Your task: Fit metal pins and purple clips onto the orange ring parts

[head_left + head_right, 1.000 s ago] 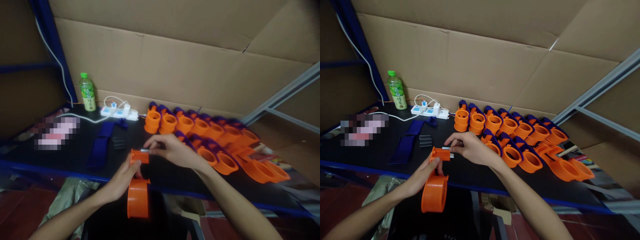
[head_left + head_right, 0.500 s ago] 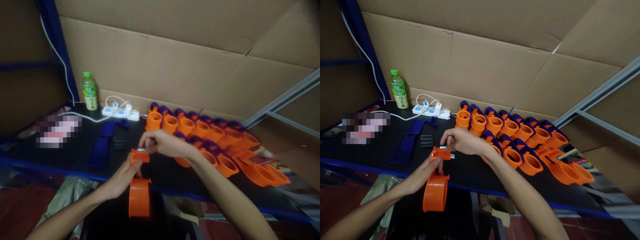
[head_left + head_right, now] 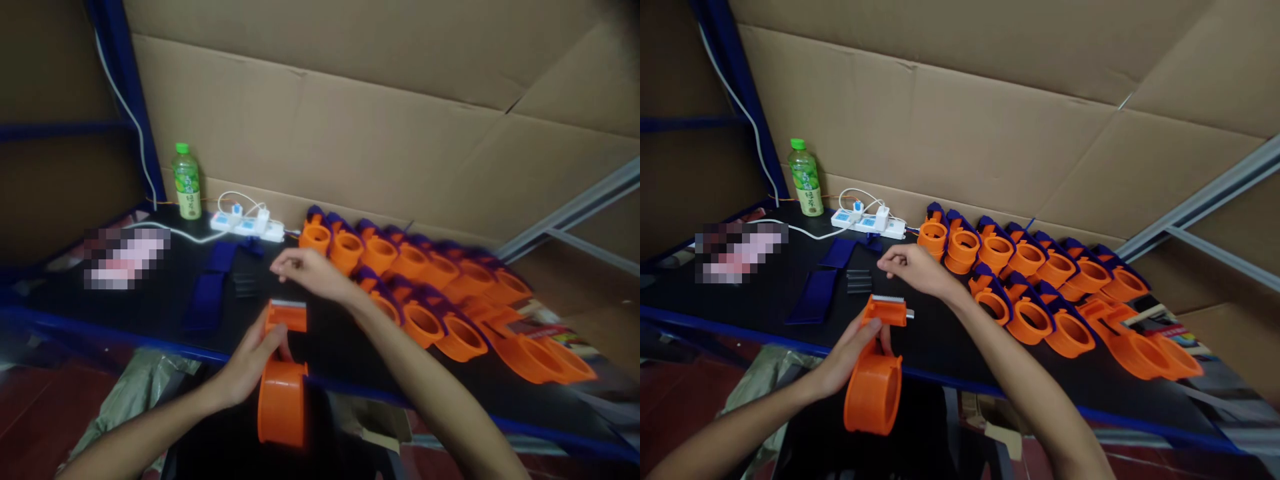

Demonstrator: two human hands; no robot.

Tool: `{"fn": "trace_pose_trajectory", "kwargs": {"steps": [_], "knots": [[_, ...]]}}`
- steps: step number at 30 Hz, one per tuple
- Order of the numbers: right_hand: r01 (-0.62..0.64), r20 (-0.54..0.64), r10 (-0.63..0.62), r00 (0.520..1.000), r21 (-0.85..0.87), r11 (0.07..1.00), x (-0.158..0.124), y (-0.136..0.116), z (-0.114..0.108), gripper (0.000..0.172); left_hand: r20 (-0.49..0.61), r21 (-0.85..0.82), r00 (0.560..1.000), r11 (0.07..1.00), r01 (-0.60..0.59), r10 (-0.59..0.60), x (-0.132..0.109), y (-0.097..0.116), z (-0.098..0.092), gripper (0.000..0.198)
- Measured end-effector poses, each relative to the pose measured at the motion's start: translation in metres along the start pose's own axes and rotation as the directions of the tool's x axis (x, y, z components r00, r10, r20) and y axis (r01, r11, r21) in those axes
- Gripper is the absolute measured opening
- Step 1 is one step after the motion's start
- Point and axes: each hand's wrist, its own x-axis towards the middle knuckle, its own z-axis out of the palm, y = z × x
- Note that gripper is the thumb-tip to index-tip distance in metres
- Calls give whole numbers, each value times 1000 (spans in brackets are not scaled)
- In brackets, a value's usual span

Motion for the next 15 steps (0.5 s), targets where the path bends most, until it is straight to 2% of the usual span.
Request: {"fn": "trace_pose_trajectory", "kwargs": {"steps": [2, 5, 8, 13, 15], "knots": [[95, -28, -100, 995, -147, 985, 6, 15, 15, 25, 2, -28, 1000, 999, -15, 15, -1, 1, 0, 44], [253, 68, -244, 967, -344, 904, 8, 30, 38, 26, -2, -63, 1000, 998, -5, 5, -1, -1, -1, 41], [278, 96, -263, 960, -445, 851, 6, 33, 50, 26, 3, -117, 1000, 993, 16, -16, 0, -5, -1, 37], [263, 66, -260, 963, -427, 865, -1, 32, 46, 19, -31, -206, 999, 978, 12, -19, 3, -10, 0, 37], [235, -8, -255, 967, -354, 905, -7, 33, 39, 21, -71, -243, 997, 970, 6, -24, 4, -10, 1, 40]]}}
